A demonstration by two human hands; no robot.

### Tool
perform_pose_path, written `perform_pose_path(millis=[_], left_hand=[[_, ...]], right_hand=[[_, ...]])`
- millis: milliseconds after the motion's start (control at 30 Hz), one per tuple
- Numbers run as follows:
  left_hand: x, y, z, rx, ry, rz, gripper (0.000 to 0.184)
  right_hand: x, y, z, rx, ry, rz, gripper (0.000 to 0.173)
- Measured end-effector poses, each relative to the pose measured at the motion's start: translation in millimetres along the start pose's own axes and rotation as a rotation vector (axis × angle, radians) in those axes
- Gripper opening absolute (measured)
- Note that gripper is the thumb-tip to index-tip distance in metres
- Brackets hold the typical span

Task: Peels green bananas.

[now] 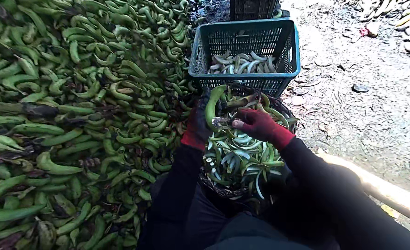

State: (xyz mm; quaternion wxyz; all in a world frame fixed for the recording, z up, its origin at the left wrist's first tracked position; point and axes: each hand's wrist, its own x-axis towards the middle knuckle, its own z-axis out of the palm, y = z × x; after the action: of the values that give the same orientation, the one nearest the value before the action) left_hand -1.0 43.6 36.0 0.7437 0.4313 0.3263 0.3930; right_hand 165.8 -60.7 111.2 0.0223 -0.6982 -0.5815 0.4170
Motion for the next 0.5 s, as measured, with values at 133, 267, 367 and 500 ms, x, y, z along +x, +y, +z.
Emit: perform_pose_path(millis=[133, 267, 367, 500], left_hand=[[-2, -2, 8, -0.128, -0.008, -0.061, 0.032], [-29, -14, 22, -0.06, 0.012, -0.063, 0.033], [-40, -27, 18, 0.243, 0.128, -0.062, 0.042], [-28, -6, 9, 0.413, 0.185, 0.009, 0.05]], right_hand=[[63, 65, 48, -0.013, 0.377, -0.457, 0.066], [69, 65, 41, -0.079, 0.708, -0.239, 0.063], [72, 75, 18, 0.028, 0.926, 0.035, 0.064], [50, 72, 19, 0.305, 0.694, -0.219, 0.054]])
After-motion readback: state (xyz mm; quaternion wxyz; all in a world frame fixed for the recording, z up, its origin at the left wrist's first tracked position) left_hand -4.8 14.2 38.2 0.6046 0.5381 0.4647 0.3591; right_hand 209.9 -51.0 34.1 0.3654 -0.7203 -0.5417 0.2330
